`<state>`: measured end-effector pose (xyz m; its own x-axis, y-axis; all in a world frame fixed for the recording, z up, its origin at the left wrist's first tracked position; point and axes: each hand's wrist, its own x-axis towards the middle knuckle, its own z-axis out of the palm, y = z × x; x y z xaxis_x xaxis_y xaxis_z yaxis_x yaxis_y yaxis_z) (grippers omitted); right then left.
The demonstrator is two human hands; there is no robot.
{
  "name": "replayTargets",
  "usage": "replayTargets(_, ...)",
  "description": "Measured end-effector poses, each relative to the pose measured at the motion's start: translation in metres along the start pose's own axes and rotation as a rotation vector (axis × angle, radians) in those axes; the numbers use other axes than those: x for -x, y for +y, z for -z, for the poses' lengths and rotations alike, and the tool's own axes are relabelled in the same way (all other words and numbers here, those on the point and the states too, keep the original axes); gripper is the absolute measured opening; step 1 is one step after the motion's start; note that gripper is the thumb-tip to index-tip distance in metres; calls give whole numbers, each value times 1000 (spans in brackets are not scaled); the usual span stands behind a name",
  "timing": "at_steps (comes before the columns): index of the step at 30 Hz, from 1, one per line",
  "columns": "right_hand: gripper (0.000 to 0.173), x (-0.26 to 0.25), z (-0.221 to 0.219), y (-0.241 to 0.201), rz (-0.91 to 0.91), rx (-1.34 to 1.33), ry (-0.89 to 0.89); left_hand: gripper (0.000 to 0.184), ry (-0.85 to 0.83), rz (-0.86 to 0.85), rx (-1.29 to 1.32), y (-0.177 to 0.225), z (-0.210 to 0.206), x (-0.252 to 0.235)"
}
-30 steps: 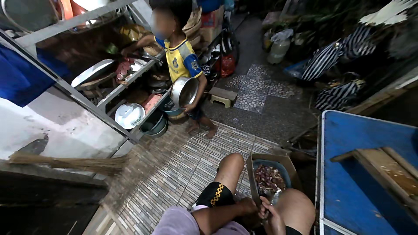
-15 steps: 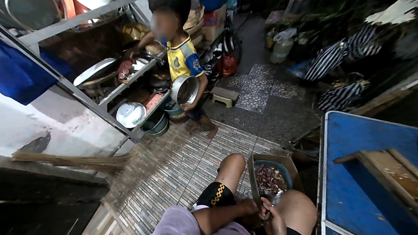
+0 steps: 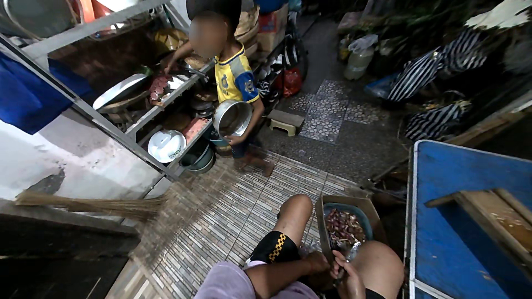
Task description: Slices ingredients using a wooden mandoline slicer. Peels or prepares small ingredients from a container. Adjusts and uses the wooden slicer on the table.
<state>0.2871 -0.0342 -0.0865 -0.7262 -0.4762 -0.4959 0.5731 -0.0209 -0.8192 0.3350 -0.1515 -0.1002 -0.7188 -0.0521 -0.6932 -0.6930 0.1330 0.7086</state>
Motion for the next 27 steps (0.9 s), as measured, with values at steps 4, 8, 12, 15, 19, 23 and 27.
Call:
replayTargets(4,30,0,1,0,-5,-4,-13,39,14,-16,31,-1,-1,2)
replayTargets(8,30,2,-3,-2,1,-8,-6,39,5,-18,-14,3,2,8)
replayTargets(12,30,5,-6,-5,-9,1,11,40,8,-39,-40,-3,1,1)
replayTargets(15,28,12,-13,-11,-15,19,20,40,0,-49,-56,-1,2,2)
replayTargets(19,27,12,-13,-11,-17,21,25,40,-10,-12,-64,4,3,9)
replayTargets(23,28,12,-13,-11,-13,20,11,38,-3,11,6,7,4,13)
replayTargets(27,28,7,-8,-7,-8,3,4,36,-19,-15,18,4,3,9)
